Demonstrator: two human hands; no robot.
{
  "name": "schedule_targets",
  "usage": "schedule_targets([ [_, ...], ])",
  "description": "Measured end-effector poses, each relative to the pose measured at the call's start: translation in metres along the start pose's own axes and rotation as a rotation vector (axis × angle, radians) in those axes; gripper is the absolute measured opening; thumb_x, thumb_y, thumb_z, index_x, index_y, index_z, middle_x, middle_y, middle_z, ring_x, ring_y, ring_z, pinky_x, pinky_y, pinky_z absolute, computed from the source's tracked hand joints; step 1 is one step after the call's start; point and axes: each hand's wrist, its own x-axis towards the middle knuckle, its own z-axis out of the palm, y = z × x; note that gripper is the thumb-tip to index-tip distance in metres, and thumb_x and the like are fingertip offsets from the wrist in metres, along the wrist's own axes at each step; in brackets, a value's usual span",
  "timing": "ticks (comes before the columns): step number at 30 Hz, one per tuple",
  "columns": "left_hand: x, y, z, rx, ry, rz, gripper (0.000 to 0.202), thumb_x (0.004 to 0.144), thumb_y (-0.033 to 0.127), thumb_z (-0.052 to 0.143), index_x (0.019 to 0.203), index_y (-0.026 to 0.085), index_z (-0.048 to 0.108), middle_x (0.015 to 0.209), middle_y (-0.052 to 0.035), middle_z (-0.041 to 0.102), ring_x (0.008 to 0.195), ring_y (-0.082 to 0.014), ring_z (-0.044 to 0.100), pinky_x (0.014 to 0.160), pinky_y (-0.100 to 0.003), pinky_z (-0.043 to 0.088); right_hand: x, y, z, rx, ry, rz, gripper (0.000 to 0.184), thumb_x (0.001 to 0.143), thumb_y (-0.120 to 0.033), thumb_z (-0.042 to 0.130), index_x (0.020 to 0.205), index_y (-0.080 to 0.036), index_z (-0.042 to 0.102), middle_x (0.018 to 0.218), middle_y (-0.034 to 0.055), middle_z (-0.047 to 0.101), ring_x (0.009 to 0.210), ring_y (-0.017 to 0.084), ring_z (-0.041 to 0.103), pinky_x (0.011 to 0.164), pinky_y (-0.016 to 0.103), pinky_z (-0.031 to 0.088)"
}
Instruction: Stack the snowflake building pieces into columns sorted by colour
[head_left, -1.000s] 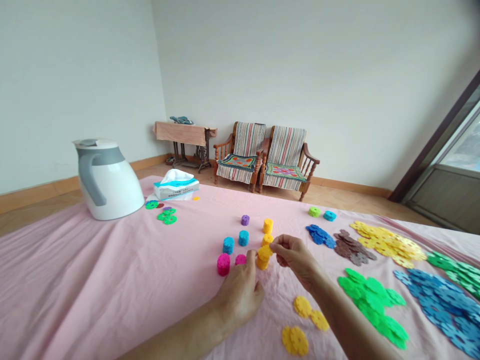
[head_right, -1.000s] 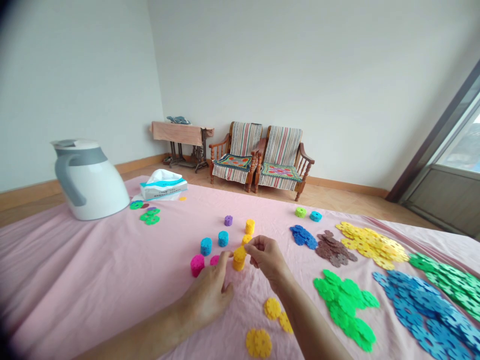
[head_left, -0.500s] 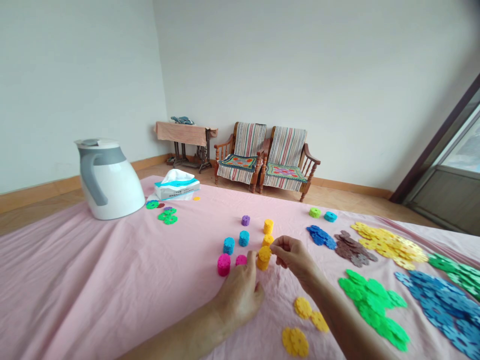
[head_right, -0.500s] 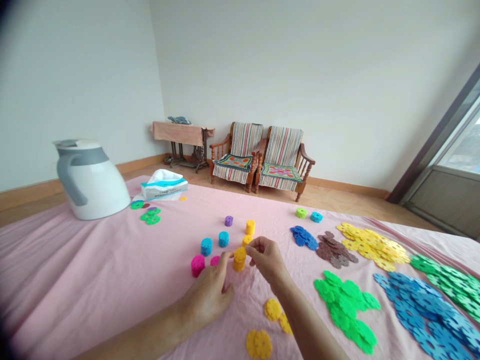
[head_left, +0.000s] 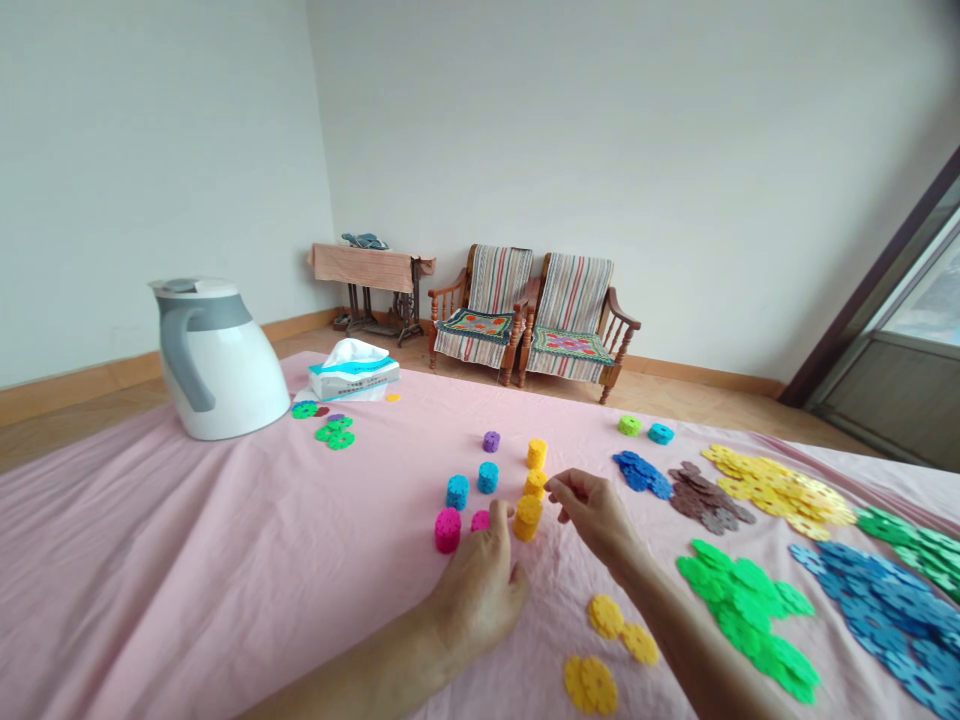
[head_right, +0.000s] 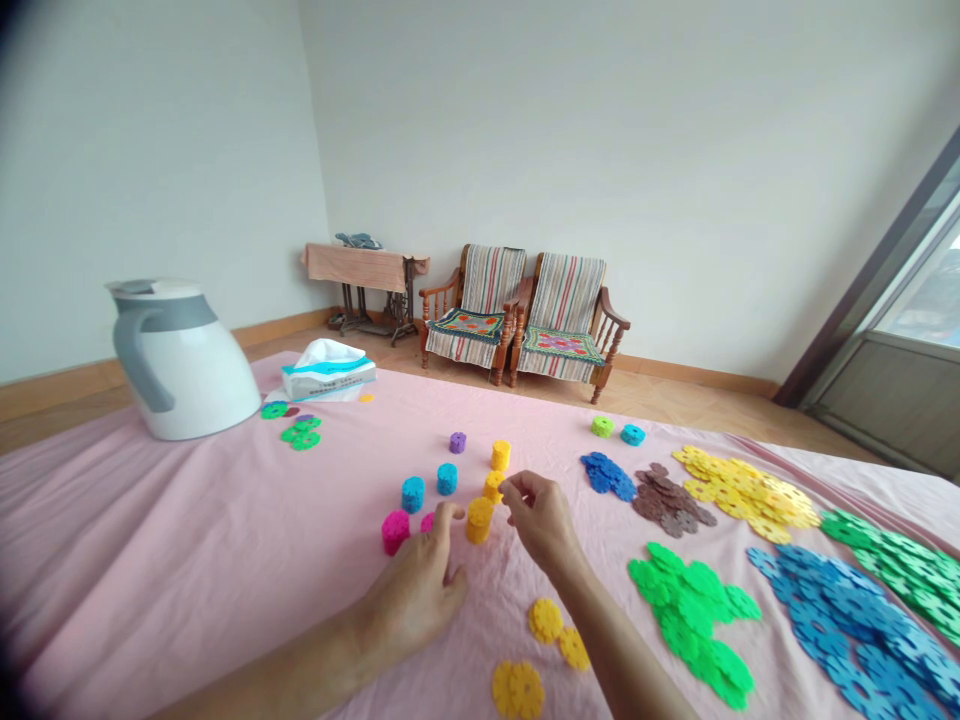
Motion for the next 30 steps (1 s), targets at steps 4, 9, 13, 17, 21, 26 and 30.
schedule_targets([
  [4,-0.001,0.002,-0.002,0.017,-0.027,-0.012,0.041,0.072,0.008,0.046,0.111,0.015,0.038,0.085,-0.0085,0.063,0.075,-0.0207,0.062,0.065,-0.028,0.044,-0.006,-0.003,0.001,-0.352,0.045,-0.163,0.039,0.085,-0.04,0.04,0.064,-0.017,0.062,0.063,0.0039,0.061,0.054,0.014,0.054,0.053,0.024,0.035],
  [9,0.0,0.001,-0.002,0.041,-0.026,0.023,0.035,0.071,0.008,0.045,0.104,0.017,0.041,0.079,-0.0064,0.062,0.072,-0.0208,0.062,0.059,-0.026,0.043,-0.021,-0.022,0.0,-0.642,0.03,-0.289,0.051,0.09,-0.047,0.032,0.059,-0.018,0.06,0.061,0.0044,0.059,0.055,0.013,0.054,0.054,0.024,0.03],
  [13,0.0,0.0,-0.001,0.056,-0.031,0.019,0.034,0.072,0.01,0.046,0.104,0.018,0.041,0.078,-0.006,0.062,0.071,-0.0208,0.062,0.06,-0.027,0.043,-0.024,-0.027,0.0,-0.692,0.006,-0.279,0.051,0.092,-0.046,0.029,0.063,-0.018,0.061,0.064,0.0052,0.061,0.058,0.014,0.056,0.055,0.024,0.03],
  [17,0.001,0.0,-0.001,0.06,-0.032,0.022,0.035,0.071,0.01,0.046,0.105,0.018,0.041,0.079,-0.0061,0.062,0.073,-0.0207,0.062,0.062,-0.027,0.043,-0.022,-0.023,0.0,-0.68,0.0,-0.258,0.051,0.092,-0.046,0.028,0.065,-0.018,0.061,0.065,0.0052,0.061,0.06,0.014,0.058,0.057,0.023,0.032],
  [21,0.001,0.001,-0.003,0.061,-0.044,0.013,0.035,0.072,0.01,0.046,0.106,0.018,0.04,0.079,-0.0055,0.062,0.073,-0.0203,0.062,0.062,-0.027,0.043,-0.021,-0.021,0.001,-0.666,-0.005,-0.262,0.05,0.092,-0.045,0.029,0.065,-0.018,0.061,0.066,0.0053,0.061,0.061,0.014,0.058,0.058,0.024,0.032],
  [26,0.0,0.004,-0.005,0.042,-0.072,0.009,0.036,0.073,0.01,0.047,0.108,0.017,0.04,0.077,-0.0052,0.061,0.071,-0.0204,0.061,0.06,-0.026,0.042,-0.02,-0.021,0.002,-0.639,-0.016,-0.268,0.049,0.092,-0.045,0.03,0.066,-0.017,0.062,0.066,0.0056,0.06,0.06,0.014,0.057,0.058,0.024,0.032],
  [30,0.0,0.004,-0.005,0.036,-0.068,-0.01,0.035,0.074,0.011,0.047,0.107,0.017,0.039,0.08,-0.0055,0.061,0.074,-0.0205,0.061,0.062,-0.027,0.043,-0.018,-0.019,0.001,-0.615,0.02,-0.28,0.048,0.09,-0.045,0.033,0.063,-0.017,0.06,0.063,0.0046,0.059,0.056,0.013,0.053,0.055,0.024,0.03],
])
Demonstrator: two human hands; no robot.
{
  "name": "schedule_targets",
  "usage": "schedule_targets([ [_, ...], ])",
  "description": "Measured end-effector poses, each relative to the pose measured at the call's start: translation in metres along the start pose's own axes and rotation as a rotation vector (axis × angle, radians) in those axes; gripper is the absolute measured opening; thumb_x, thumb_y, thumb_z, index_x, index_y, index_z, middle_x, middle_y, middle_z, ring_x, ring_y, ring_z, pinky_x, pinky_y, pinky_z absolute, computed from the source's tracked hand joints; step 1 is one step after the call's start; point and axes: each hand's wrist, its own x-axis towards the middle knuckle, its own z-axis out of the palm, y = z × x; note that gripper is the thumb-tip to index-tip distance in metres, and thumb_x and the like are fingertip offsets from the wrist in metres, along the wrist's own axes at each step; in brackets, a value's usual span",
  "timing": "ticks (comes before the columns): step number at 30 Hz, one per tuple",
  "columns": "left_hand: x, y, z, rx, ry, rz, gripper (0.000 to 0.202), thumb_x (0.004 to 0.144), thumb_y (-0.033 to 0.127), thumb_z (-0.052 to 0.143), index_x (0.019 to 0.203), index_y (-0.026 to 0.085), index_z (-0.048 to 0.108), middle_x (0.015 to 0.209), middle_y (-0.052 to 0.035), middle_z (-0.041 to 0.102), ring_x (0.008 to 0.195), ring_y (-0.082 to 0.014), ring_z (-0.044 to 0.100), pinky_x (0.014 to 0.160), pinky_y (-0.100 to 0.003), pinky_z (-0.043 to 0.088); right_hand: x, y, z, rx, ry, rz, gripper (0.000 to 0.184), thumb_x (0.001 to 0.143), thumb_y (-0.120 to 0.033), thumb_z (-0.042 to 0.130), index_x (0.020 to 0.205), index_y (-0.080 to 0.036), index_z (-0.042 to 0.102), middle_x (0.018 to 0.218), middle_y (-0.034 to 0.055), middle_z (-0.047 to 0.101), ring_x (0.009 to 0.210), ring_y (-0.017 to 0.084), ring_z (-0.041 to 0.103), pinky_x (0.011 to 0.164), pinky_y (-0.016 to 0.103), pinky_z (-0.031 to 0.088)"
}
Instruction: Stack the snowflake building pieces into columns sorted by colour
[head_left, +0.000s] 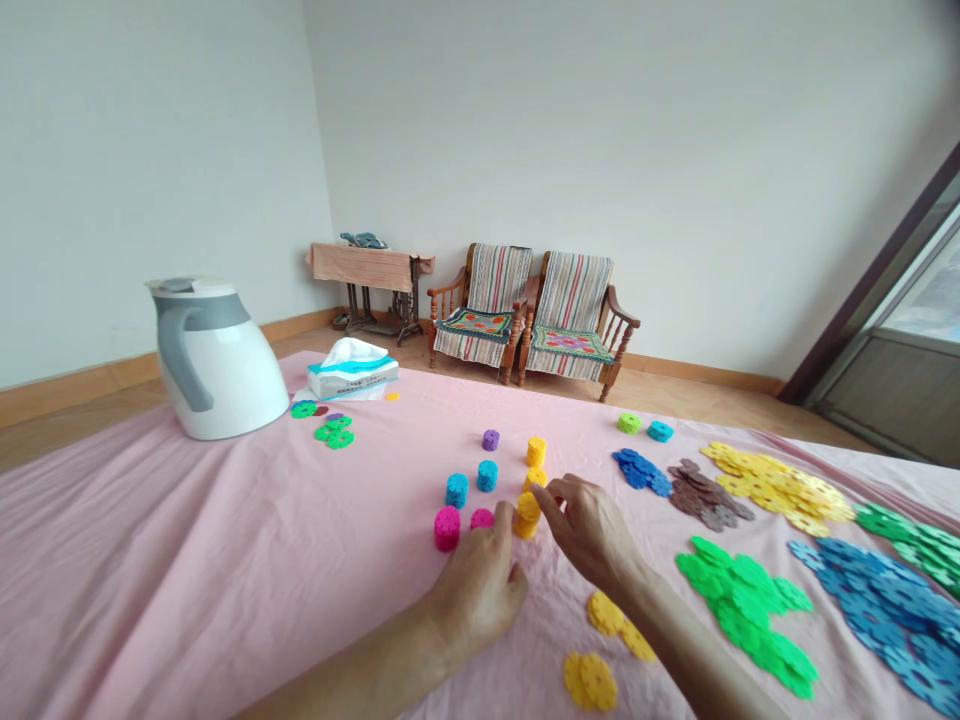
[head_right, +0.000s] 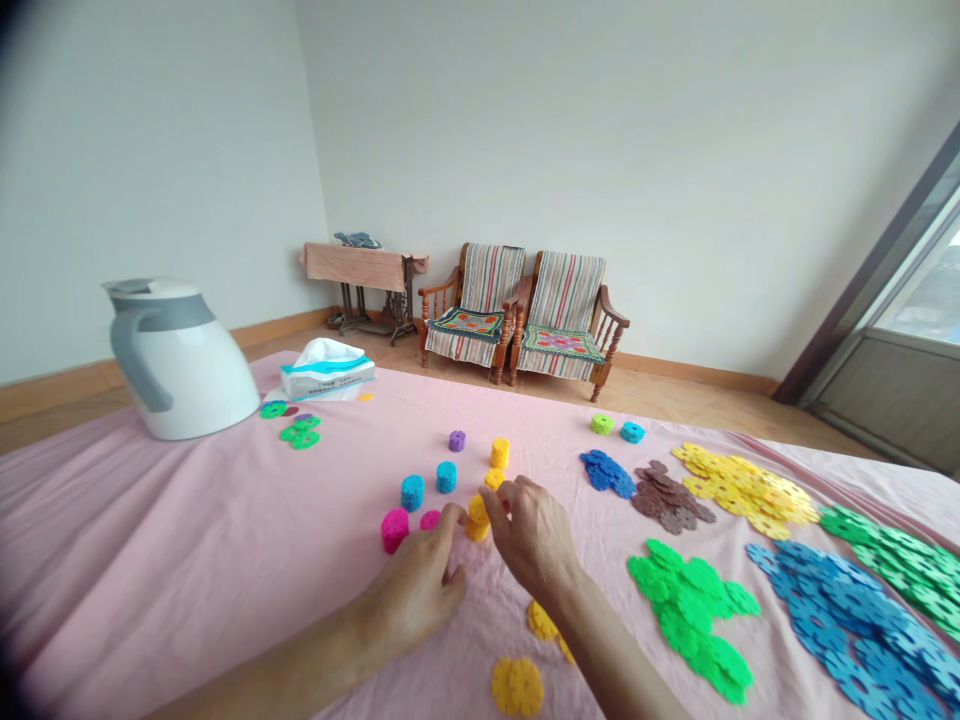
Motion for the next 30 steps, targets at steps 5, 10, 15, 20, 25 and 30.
schedule_targets([
  [5,0.0,-0.001,0.001,0.008,0.007,-0.011,0.029,0.072,0.009,0.046,0.099,0.018,0.041,0.078,-0.0039,0.059,0.072,-0.0187,0.06,0.057,-0.025,0.041,0.001,0.001,-0.006,0.141,-0.018,0.074,0.055,0.089,-0.049,0.033,0.05,-0.017,0.055,0.046,0.0001,0.049,0.044,0.01,0.043,0.047,0.023,0.025],
  [10,0.001,-0.003,0.002,0.023,0.007,0.045,0.027,0.071,0.007,0.044,0.095,0.019,0.041,0.078,-0.0021,0.058,0.071,-0.0174,0.059,0.056,-0.025,0.038,0.001,-0.001,-0.012,0.307,-0.161,0.066,0.058,0.088,-0.05,0.033,0.053,-0.016,0.064,0.04,-0.0021,0.043,0.04,0.009,0.042,0.044,0.021,0.028],
  [15,0.0,-0.001,0.001,-0.014,0.012,-0.007,0.033,0.074,0.01,0.045,0.106,0.016,0.037,0.085,-0.0061,0.06,0.075,-0.02,0.06,0.061,-0.028,0.041,-0.001,-0.004,-0.014,0.22,-0.196,0.019,0.056,0.089,-0.046,0.032,0.058,-0.017,0.069,0.046,0.0011,0.056,0.047,0.012,0.053,0.049,0.022,0.032],
  [20,-0.001,0.001,-0.001,-0.062,0.017,-0.003,0.049,0.075,0.011,0.047,0.122,0.014,0.031,0.087,-0.0064,0.061,0.08,-0.02,0.06,0.064,-0.027,0.042,-0.002,-0.005,-0.016,0.173,-0.212,0.008,0.056,0.089,-0.048,0.033,0.058,-0.018,0.068,0.052,0.0042,0.063,0.048,0.013,0.057,0.05,0.022,0.034],
  [25,-0.001,0.0,-0.002,-0.066,0.009,0.018,0.062,0.072,0.008,0.048,0.13,0.019,0.029,0.088,-0.006,0.062,0.08,-0.0211,0.06,0.061,-0.026,0.042,-0.002,-0.004,-0.012,0.173,-0.193,0.01,0.055,0.088,-0.05,0.035,0.057,-0.019,0.068,0.053,0.0051,0.064,0.051,0.015,0.059,0.052,0.023,0.036],
  [30,-0.001,0.0,-0.002,-0.056,0.01,0.035,0.059,0.071,0.009,0.048,0.128,0.019,0.033,0.088,-0.0067,0.063,0.08,-0.0219,0.06,0.06,-0.026,0.042,-0.002,-0.002,-0.008,0.161,-0.197,-0.005,0.055,0.089,-0.05,0.033,0.06,-0.018,0.068,0.052,0.0045,0.063,0.05,0.014,0.058,0.051,0.023,0.034],
])
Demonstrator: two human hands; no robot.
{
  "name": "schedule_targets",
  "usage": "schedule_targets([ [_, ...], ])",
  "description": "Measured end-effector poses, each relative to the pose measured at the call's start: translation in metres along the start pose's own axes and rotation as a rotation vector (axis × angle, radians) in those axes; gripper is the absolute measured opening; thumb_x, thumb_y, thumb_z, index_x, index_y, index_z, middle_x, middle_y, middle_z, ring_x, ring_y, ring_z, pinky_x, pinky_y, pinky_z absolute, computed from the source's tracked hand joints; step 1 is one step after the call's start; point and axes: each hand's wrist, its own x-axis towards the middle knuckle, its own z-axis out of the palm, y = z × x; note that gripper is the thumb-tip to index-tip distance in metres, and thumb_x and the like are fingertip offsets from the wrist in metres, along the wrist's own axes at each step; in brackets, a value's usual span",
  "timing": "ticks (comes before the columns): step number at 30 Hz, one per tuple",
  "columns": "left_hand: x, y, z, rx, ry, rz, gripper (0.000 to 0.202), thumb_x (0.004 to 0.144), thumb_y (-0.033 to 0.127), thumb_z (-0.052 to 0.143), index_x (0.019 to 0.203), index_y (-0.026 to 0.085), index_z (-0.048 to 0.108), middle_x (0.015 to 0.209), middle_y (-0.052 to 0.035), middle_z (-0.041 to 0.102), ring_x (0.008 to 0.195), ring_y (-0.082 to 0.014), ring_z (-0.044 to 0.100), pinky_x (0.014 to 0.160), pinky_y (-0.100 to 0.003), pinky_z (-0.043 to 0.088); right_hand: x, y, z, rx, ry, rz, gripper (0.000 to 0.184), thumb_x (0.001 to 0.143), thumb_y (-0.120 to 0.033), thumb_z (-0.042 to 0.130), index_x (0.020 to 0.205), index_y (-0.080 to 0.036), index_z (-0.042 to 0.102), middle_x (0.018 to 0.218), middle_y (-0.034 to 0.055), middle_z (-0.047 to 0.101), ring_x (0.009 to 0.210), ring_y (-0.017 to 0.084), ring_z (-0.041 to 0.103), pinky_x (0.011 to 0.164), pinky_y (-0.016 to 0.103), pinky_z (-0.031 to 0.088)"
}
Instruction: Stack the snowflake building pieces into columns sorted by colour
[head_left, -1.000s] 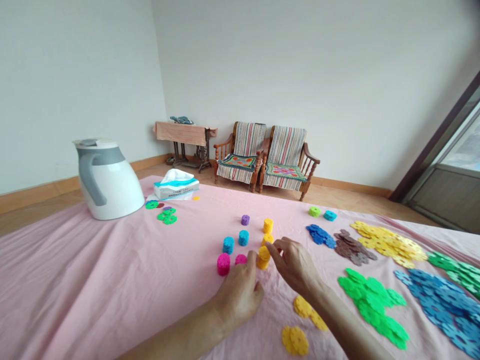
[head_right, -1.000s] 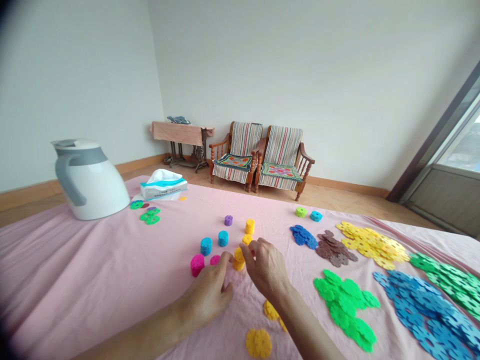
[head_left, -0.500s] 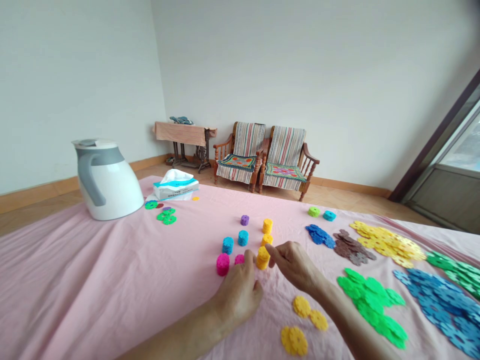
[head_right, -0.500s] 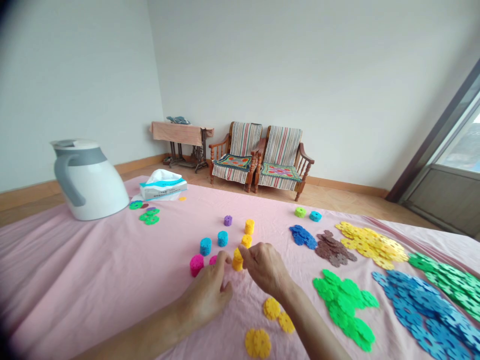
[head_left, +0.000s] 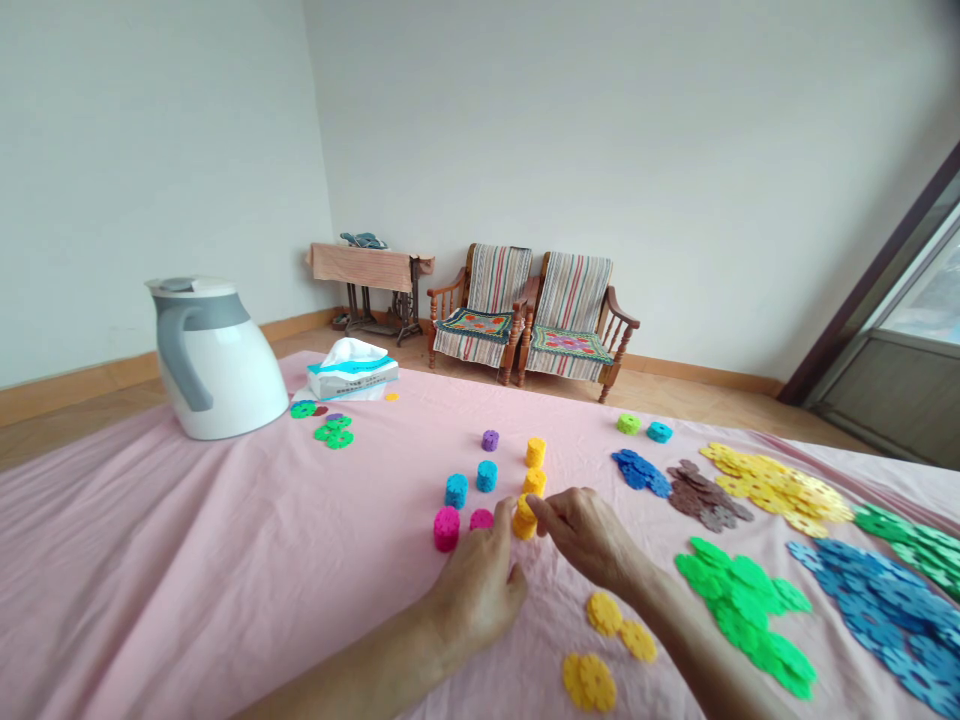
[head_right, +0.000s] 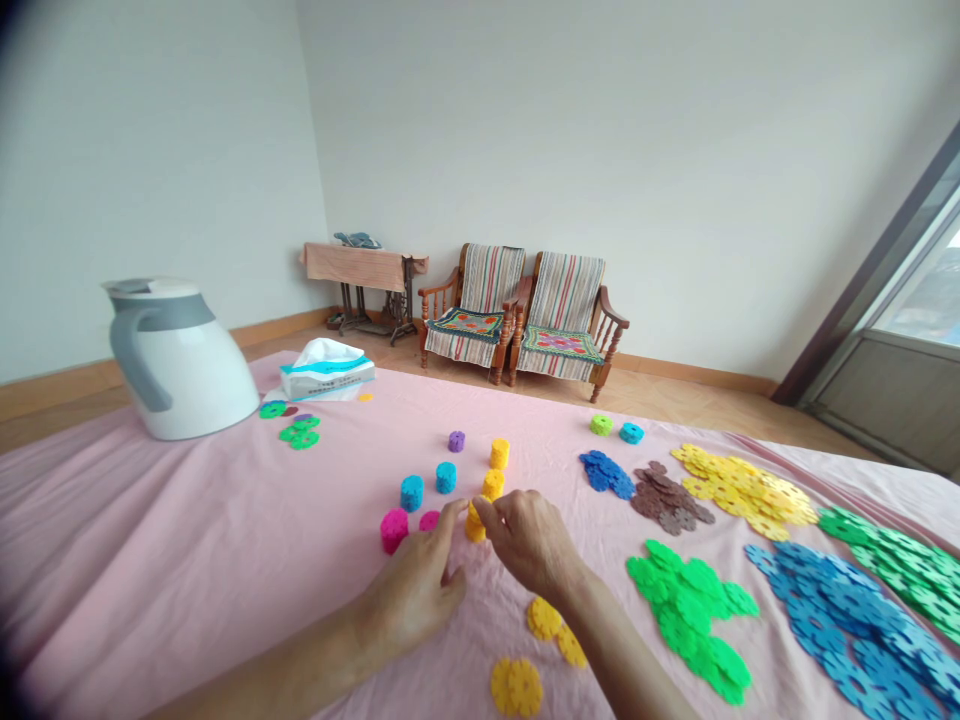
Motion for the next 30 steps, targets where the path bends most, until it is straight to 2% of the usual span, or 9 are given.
schedule_targets([
  [5,0.0003,-0.0018,0.0018,0.0,0.022,0.008,0.062,0.072,0.01,0.047,0.13,0.019,0.03,0.087,-0.0068,0.063,0.078,-0.0223,0.06,0.058,-0.026,0.042,0.0,0.0007,0.0033,-0.046,-0.007,-0.033,0.056,0.091,-0.045,0.028,0.061,-0.018,0.067,0.052,0.0038,0.061,0.049,0.013,0.056,0.049,0.022,0.031],
  [12,0.001,-0.0028,0.0031,-0.005,0.03,0.004,0.065,0.071,0.01,0.048,0.133,0.018,0.027,0.09,-0.0073,0.063,0.081,-0.0219,0.06,0.061,-0.027,0.043,-0.0003,0.0,0.0014,-0.035,-0.011,-0.037,0.056,0.091,-0.046,0.028,0.061,-0.018,0.066,0.052,0.0033,0.06,0.049,0.013,0.055,0.049,0.022,0.031],
  [16,0.0018,-0.0047,0.0053,0.028,0.032,0.011,0.055,0.073,0.011,0.047,0.127,0.016,0.036,0.087,-0.0075,0.064,0.079,-0.0222,0.061,0.062,-0.027,0.044,0.0005,-0.0004,-0.0031,-0.03,-0.003,0.038,0.062,0.091,-0.052,0.025,0.056,-0.018,0.064,0.052,0.0039,0.062,0.05,0.014,0.056,0.052,0.024,0.033],
  [21,0.002,-0.0045,0.0054,0.022,0.031,0.04,0.042,0.071,0.007,0.043,0.111,0.017,0.049,0.084,-0.0056,0.065,0.077,-0.0208,0.061,0.062,-0.026,0.045,0.0009,0.0007,-0.0039,-0.064,-0.017,0.112,0.067,0.091,-0.055,0.022,0.058,-0.018,0.066,0.058,0.0071,0.066,0.058,0.017,0.061,0.06,0.027,0.035],
  [25,0.0014,-0.0047,0.005,0.028,0.036,0.047,0.035,0.073,0.007,0.043,0.103,0.02,0.053,0.083,-0.0043,0.066,0.076,-0.0203,0.061,0.062,-0.026,0.045,0.0008,0.0019,-0.0018,-0.061,-0.021,0.109,0.068,0.091,-0.056,0.021,0.061,-0.018,0.068,0.063,0.0075,0.067,0.063,0.018,0.063,0.062,0.027,0.036],
  [30,0.0018,-0.0057,0.0055,0.025,0.04,0.059,0.038,0.073,0.006,0.043,0.106,0.021,0.053,0.088,-0.0042,0.066,0.081,-0.0208,0.061,0.066,-0.026,0.045,0.0014,0.0028,0.0014,-0.068,-0.026,0.091,0.066,0.09,-0.057,0.022,0.064,-0.018,0.069,0.066,0.0073,0.068,0.067,0.019,0.064,0.063,0.026,0.036],
])
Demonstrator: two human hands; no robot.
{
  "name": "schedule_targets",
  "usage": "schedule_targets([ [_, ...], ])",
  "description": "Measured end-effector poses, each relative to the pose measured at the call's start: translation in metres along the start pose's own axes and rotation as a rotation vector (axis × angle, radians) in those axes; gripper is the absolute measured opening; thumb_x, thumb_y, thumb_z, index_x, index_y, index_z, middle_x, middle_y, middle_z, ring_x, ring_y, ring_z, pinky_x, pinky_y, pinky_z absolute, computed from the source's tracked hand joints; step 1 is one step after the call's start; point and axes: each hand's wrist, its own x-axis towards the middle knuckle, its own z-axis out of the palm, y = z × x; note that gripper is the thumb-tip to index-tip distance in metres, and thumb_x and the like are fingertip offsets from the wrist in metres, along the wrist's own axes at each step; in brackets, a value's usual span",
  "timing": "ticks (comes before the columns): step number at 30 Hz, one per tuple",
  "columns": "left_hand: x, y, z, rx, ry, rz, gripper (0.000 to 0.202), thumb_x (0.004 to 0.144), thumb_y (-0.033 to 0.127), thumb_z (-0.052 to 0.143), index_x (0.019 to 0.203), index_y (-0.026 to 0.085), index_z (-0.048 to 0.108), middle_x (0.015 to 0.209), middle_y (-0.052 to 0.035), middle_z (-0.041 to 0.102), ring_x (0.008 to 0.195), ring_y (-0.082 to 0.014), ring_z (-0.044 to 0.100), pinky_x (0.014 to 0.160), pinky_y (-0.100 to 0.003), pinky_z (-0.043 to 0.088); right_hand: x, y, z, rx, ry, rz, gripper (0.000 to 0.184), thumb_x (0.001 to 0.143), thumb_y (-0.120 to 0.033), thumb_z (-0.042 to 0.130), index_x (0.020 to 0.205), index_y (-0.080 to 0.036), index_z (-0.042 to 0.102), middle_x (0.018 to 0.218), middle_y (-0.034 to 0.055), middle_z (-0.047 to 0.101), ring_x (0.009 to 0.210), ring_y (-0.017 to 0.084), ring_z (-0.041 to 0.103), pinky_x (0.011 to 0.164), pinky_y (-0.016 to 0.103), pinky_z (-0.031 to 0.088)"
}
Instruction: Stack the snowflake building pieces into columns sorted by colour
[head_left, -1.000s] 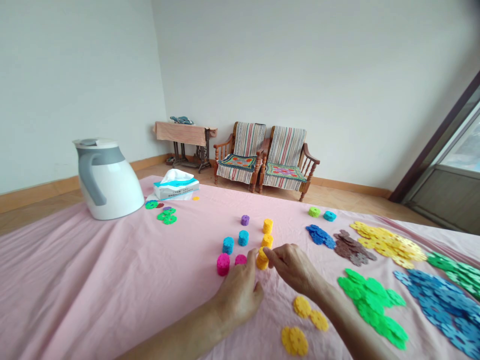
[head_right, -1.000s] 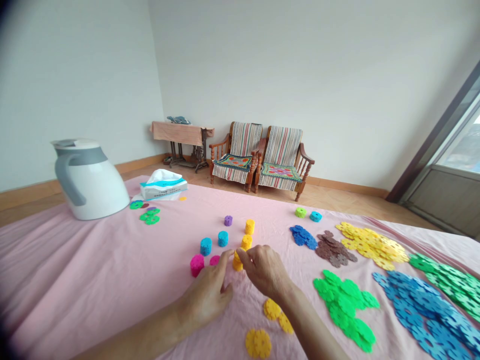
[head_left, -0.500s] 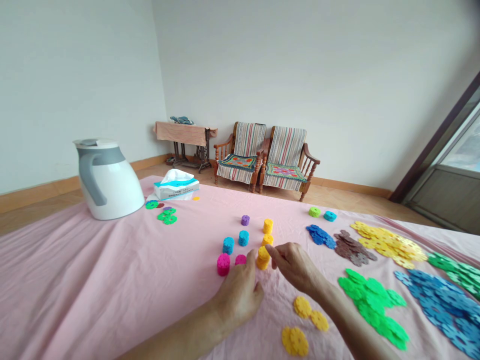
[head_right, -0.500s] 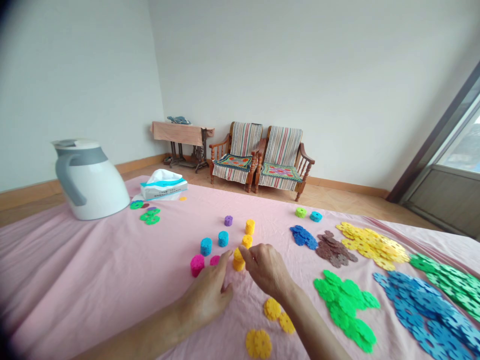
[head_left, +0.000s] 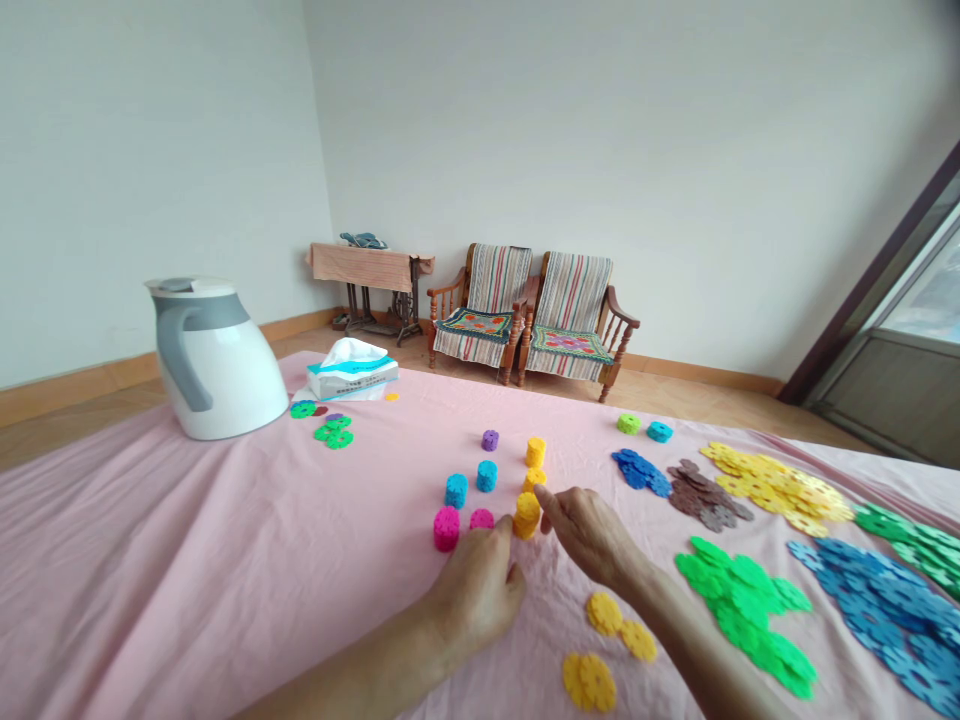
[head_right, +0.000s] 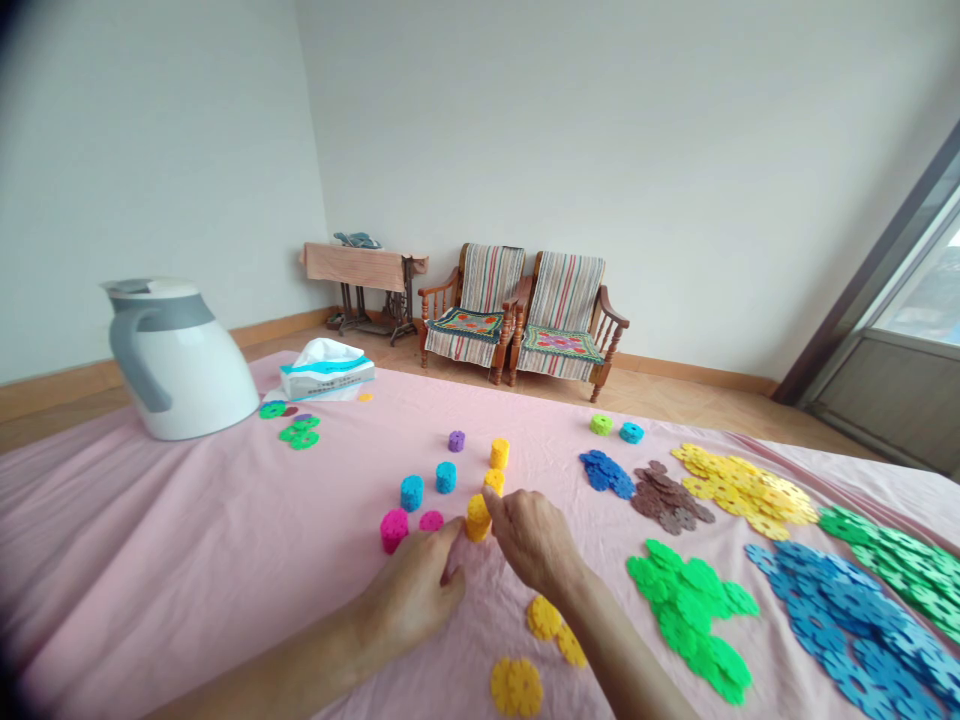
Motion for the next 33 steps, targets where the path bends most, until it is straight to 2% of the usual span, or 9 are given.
schedule_targets([
  [6,0.0002,0.0003,-0.0002,-0.045,0.021,0.026,0.044,0.07,0.005,0.043,0.11,0.021,0.052,0.093,-0.0045,0.066,0.084,-0.0213,0.061,0.068,-0.027,0.046,-0.0007,-0.0027,-0.0016,-0.002,-0.013,-0.002,0.067,0.091,-0.056,0.021,0.065,-0.018,0.069,0.065,0.0074,0.068,0.065,0.018,0.063,0.061,0.025,0.036],
  [13,0.001,-0.001,0.0018,-0.07,0.032,0.025,0.045,0.067,0.005,0.044,0.109,0.019,0.054,0.081,-0.0038,0.066,0.073,-0.0203,0.061,0.062,-0.026,0.044,-0.0015,-0.0049,-0.0014,0.002,-0.018,0.007,0.067,0.091,-0.055,0.021,0.065,-0.017,0.069,0.064,0.008,0.067,0.064,0.017,0.063,0.06,0.024,0.036],
  [18,0.0005,-0.0016,0.0025,-0.087,0.044,0.033,0.047,0.067,0.004,0.043,0.11,0.018,0.054,0.08,-0.0042,0.066,0.07,-0.0198,0.061,0.06,-0.025,0.043,-0.001,-0.0039,-0.0009,-0.001,-0.016,0.012,0.066,0.091,-0.055,0.022,0.065,-0.017,0.069,0.065,0.008,0.067,0.065,0.018,0.064,0.061,0.025,0.036],
  [27,-0.0001,-0.0005,0.0033,-0.081,0.083,0.009,0.035,0.069,0.007,0.046,0.1,0.019,0.059,0.068,-0.0014,0.063,0.063,-0.0182,0.058,0.058,-0.025,0.039,-0.0003,-0.0004,0.0046,0.01,-0.031,0.023,0.066,0.09,-0.057,0.025,0.063,-0.016,0.07,0.061,0.0088,0.066,0.061,0.017,0.062,0.059,0.024,0.036],
  [33,0.0004,-0.0011,0.0046,-0.079,0.071,0.0,0.037,0.069,0.008,0.046,0.102,0.018,0.059,0.071,-0.0028,0.064,0.065,-0.0193,0.059,0.059,-0.026,0.041,0.0,-0.0002,0.0073,0.004,-0.023,0.022,0.066,0.09,-0.056,0.024,0.063,-0.015,0.069,0.059,0.0082,0.064,0.057,0.016,0.061,0.057,0.023,0.036],
])
